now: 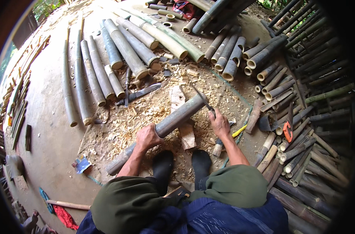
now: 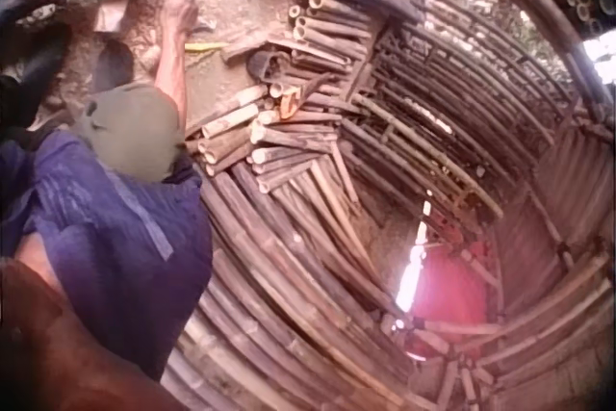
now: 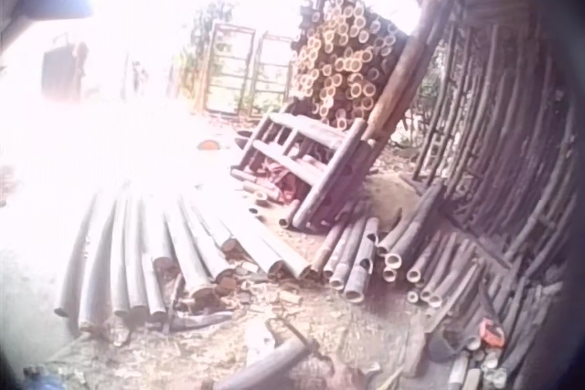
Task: The person cuts bamboo poles into shorter sections using a hand saw and a knife. They then use a chisel and mallet to carve out the interior of the bamboo pieces.
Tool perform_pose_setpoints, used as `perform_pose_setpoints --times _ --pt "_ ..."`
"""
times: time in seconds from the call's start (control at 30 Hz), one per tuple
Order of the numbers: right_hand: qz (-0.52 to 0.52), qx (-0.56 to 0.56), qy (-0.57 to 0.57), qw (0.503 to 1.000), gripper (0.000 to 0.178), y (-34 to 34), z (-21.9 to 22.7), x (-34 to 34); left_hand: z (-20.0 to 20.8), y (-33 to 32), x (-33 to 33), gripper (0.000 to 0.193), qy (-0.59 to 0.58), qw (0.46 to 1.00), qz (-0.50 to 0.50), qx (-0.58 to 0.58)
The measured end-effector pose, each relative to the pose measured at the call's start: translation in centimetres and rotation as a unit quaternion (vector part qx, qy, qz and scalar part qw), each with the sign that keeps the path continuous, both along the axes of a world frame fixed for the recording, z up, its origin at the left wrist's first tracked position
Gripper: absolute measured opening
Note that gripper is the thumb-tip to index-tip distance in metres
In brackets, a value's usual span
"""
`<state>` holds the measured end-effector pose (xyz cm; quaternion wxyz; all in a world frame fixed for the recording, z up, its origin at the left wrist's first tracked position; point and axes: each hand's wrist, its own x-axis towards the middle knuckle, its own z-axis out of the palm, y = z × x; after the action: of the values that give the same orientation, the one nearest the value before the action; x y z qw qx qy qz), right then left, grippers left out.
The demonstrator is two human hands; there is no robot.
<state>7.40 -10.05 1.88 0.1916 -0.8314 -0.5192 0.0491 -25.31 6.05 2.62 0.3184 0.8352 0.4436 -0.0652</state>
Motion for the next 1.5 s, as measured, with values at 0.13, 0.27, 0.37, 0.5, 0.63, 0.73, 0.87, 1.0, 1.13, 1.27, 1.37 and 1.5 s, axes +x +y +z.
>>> perform_pose_setpoints --times 0.13,0.27,0.37,0.5,0.63,0.73,0.87,1.0,1.13,1.27,1.37,1.5 --pt "-0.014 -0.063 0.143 0.988 0.050 0.4 0.6 -4.8 -0.1 0.5 -0.5 0.058 -0.002 1.000 0.010 -0.004" --pt "-0.055 -0.060 0.094 0.992 0.050 0.8 1.7 -0.7 -1.0 0.3 -0.9 0.061 -0.003 1.000 0.007 0.006" --pt "-0.062 -0.084 0.111 0.988 0.050 0.8 1.0 -3.6 0.0 0.6 -0.5 0.061 -0.003 1.000 0.007 0.002" --pt "-0.030 -0.110 0.084 0.990 0.055 0.8 1.3 -1.9 -1.0 0.1 -0.5 0.062 0.011 1.000 0.001 0.012" --pt "-0.057 -0.101 0.126 0.985 0.054 1.0 1.0 -2.2 -0.2 0.5 -0.5 0.063 -0.004 1.000 -0.001 -0.003" --pt "0.034 -0.028 0.050 0.998 0.057 1.0 -0.3 -3.2 -1.2 0.6 -0.7 0.064 0.017 1.000 0.005 0.018" --pt "-0.292 -0.093 0.317 0.897 0.064 2.1 0.8 4.8 -1.4 0.0 -0.5 0.060 0.010 1.000 0.006 0.008" --pt "-0.077 -0.036 0.122 0.989 0.068 0.7 -0.6 0.9 -1.3 0.5 -1.0 0.066 0.013 1.000 0.009 0.005" --pt "0.012 -0.160 0.142 0.977 0.057 1.4 2.7 -1.0 -0.9 0.1 -0.7 0.071 0.025 1.000 0.012 -0.007" --pt "-0.099 -0.103 0.238 0.961 0.056 2.7 3.0 -2.9 -0.6 -0.1 -0.3 0.073 0.019 1.000 0.010 -0.023" --pt "0.020 -0.135 0.097 0.986 0.057 2.0 2.7 -2.2 -0.6 0.7 -0.6 0.070 0.019 1.000 0.016 -0.008" --pt "-0.193 -0.060 0.146 0.968 0.061 1.1 0.7 7.0 -0.8 -0.2 0.7 0.064 -0.006 1.000 0.007 -0.009"
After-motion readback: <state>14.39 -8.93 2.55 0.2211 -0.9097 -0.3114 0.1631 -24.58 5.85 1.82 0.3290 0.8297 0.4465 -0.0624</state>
